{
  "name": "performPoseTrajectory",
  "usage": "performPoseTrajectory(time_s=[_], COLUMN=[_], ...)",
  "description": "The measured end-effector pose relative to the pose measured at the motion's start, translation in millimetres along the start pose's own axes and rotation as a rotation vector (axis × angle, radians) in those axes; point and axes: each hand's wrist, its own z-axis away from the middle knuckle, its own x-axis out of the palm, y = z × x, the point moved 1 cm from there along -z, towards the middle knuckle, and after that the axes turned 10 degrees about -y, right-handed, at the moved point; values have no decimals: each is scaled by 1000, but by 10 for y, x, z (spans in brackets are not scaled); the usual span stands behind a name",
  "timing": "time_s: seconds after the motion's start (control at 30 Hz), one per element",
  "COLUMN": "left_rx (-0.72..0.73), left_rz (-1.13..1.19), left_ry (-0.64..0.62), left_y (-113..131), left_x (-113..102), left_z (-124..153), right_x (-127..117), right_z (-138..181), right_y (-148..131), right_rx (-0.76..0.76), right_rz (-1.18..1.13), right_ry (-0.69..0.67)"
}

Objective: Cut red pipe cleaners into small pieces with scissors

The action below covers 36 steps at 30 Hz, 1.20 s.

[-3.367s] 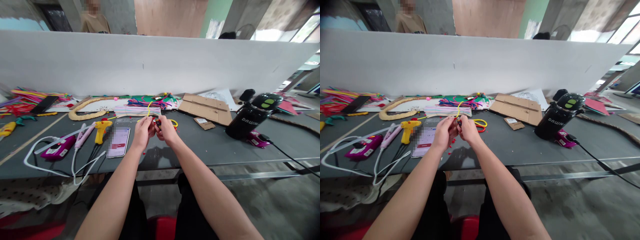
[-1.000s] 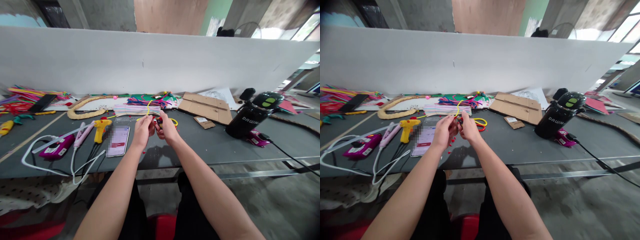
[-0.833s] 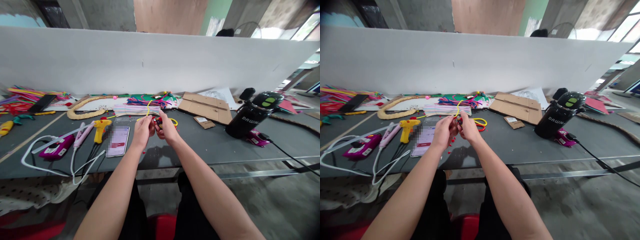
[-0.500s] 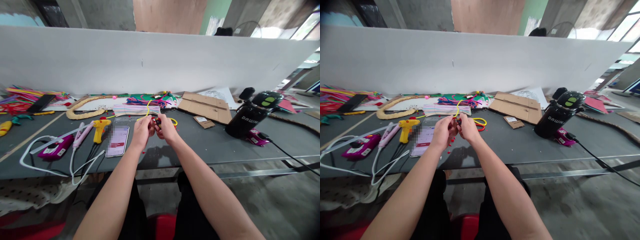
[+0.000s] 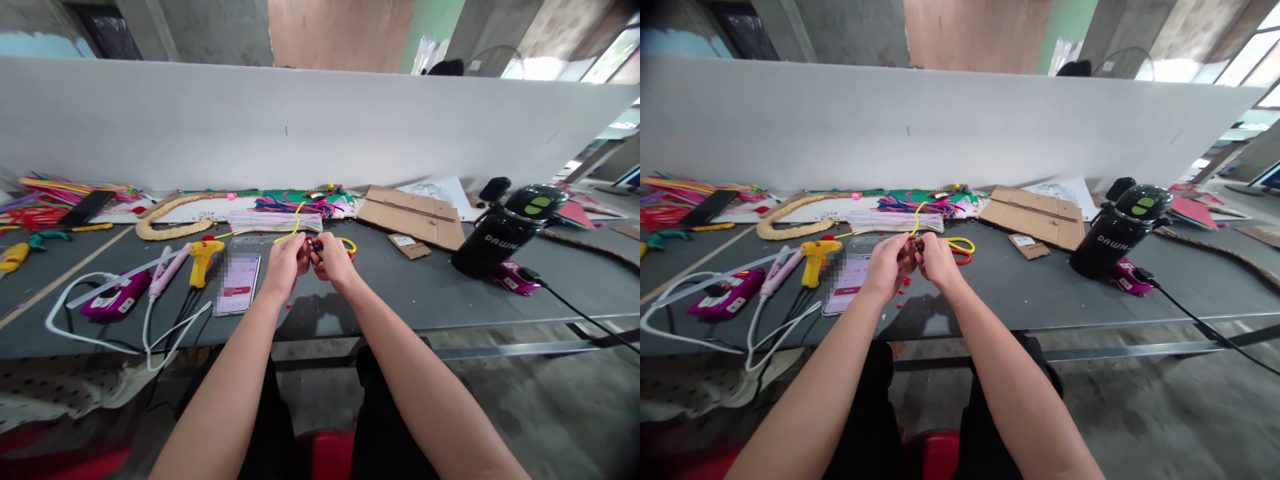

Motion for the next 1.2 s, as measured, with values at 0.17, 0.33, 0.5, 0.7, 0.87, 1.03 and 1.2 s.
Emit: performPoseTrajectory(time_s=[0.17,0.33,0.5,0.7,0.87,1.03,1.2], left_rx=[-15,-8,-150,-197,-232,-337,-415], left_rz=[-63,-531,-1117,-1272,-1313,-1375,-1433], left_ry=[-13,-37,-143,-138,-71,-3,-1], left_y=[46,159,164,90,6,-48,-65], left_x=[-37,-251,-516,-822,-966,-987,-987], left_z=[-2,27,111,107,33,-20,-30], right_x=[-81,-369,-595,-691,-666,-583,-534], right_z=[5,40,127,231,245,207,184], right_y=[-27,-154,-205,-145,-71,-6,22], right_rx=[20,-84,-104,-38,16,68,67], right_rz=[-33,-28,55,180,248,301,310], right_ry=[-9,95,116,67,15,-40,-63])
